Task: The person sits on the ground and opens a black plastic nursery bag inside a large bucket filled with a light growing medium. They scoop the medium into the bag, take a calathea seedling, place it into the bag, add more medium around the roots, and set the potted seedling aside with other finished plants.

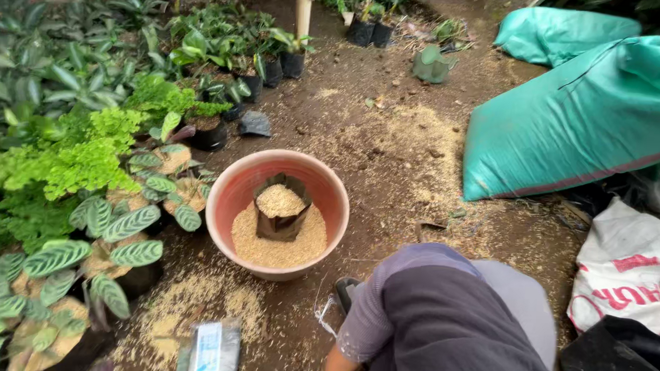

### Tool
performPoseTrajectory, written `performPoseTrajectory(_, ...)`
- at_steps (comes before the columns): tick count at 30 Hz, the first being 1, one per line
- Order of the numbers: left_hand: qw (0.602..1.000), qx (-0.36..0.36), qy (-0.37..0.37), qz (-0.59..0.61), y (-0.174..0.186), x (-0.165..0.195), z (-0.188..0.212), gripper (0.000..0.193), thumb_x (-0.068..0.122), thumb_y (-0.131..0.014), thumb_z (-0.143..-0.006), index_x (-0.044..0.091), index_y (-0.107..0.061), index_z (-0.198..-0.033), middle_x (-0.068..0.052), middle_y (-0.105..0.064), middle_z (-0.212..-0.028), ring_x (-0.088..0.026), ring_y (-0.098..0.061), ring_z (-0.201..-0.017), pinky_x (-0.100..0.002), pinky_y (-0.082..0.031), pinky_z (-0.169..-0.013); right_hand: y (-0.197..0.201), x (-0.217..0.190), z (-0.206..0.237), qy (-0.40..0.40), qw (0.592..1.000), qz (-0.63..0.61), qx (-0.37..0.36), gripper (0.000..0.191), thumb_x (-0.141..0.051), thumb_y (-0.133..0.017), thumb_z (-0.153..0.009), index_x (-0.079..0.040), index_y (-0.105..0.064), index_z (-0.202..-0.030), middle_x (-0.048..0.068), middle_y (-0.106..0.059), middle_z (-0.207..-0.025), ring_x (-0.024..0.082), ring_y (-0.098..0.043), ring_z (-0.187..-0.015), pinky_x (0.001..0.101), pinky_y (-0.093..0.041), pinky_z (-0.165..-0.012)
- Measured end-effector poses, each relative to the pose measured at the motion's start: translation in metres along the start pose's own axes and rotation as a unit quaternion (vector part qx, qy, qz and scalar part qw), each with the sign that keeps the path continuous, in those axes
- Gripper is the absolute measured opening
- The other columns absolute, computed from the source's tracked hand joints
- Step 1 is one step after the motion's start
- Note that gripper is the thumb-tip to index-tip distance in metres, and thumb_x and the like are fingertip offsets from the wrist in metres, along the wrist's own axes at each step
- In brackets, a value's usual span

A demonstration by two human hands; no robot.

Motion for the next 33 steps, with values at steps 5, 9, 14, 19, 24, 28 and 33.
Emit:
performPoseTrajectory(5,0.976,-0.067,-0.045,0.203,0.113,-0.085,0.032,0.04,0.007,-0.064,-0.1,0.0,-0.059,-0.139,-0.009,-0.067,-0.127,-0.02,-0.063,-0.111,-0.036,-0.05,-0.09,-0.002,-0.002,-0.064,0.11,0.991,-0.002,-0.072,0.033,-0.009,-0.063,-0.082,-0.001,-0.068,-0.114,0.016,-0.075,-0.105,0.027,-0.067,-0.092,0.0466,-0.054,-0.081)
performPoseTrajectory(9,0.974,-0.125,-0.084,0.171,0.157,-0.084,0.002,0.036,0.005,-0.06,-0.1,-0.004,-0.061,-0.134,-0.008,-0.069,-0.125,-0.017,-0.065,-0.109,-0.032,-0.051,-0.09,0.034,0.032,-0.057,0.236,0.946,-0.113,-0.189,0.037,-0.007,-0.062,-0.082,0.001,-0.066,-0.119,0.017,-0.074,-0.108,0.026,-0.065,-0.092,0.0462,-0.052,-0.084)
performPoseTrajectory(14,0.959,-0.233,-0.15,0.057,0.214,-0.006,-0.004,0.053,0.004,-0.066,-0.087,-0.003,-0.057,-0.138,-0.008,-0.069,-0.126,-0.017,-0.063,-0.112,-0.033,-0.048,-0.099,0.103,0.049,-0.055,-0.134,0.987,0.079,0.034,0.035,-0.012,-0.063,-0.09,-0.019,-0.071,-0.124,0.012,-0.073,-0.117,0.034,-0.069,-0.109,0.0486,-0.057,-0.09)
performPoseTrajectory(19,0.958,-0.249,-0.057,0.133,0.218,0.018,0.016,0.056,0.002,-0.061,-0.085,0.0,-0.053,-0.141,-0.007,-0.069,-0.126,-0.017,-0.065,-0.111,-0.035,-0.051,-0.097,0.182,0.054,-0.1,-0.101,0.963,-0.102,0.227,0.034,-0.021,-0.064,-0.092,-0.022,-0.069,-0.126,0.011,-0.073,-0.118,0.03,-0.068,-0.112,0.043,-0.052,-0.097)
performPoseTrajectory(24,0.924,-0.203,0.003,0.325,0.188,0.002,0.012,0.047,0.006,-0.071,-0.092,0.005,-0.056,-0.137,-0.002,-0.068,-0.12,-0.016,-0.063,-0.11,-0.035,-0.051,-0.095,0.248,0.035,-0.18,-0.048,0.933,-0.114,0.339,0.037,-0.026,-0.061,-0.095,-0.025,-0.064,-0.132,0.012,-0.074,-0.117,0.033,-0.07,-0.108,0.0445,-0.055,-0.094)
performPoseTrajectory(28,0.91,-0.086,-0.024,0.406,0.174,-0.007,0.004,0.049,0.004,-0.07,-0.09,0.005,-0.055,-0.137,-0.002,-0.067,-0.124,-0.017,-0.061,-0.116,-0.035,-0.048,-0.102,0.292,0.006,-0.243,-0.065,0.901,-0.186,0.387,0.047,-0.033,-0.061,-0.093,-0.028,-0.06,-0.14,0.014,-0.075,-0.114,0.035,-0.07,-0.107,0.0455,-0.054,-0.095)
performPoseTrajectory(33,0.889,-0.001,-0.139,0.436,0.154,0.001,-0.001,0.054,0.0,-0.064,-0.091,0.004,-0.05,-0.143,-0.004,-0.063,-0.136,-0.016,-0.058,-0.127,-0.032,-0.042,-0.114,0.344,-0.023,-0.3,-0.238,0.799,-0.321,0.448,0.073,-0.061,-0.074,-0.086,-0.01,-0.057,-0.136,0.021,-0.065,-0.126,0.037,-0.065,-0.113,0.0458,-0.052,-0.095)
Point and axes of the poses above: each hand's wrist, its own z-axis away from the middle knuckle, its own y-axis out of the back of the hand, x = y × z, the point moved 1 cm from there along -z, towards the middle knuckle
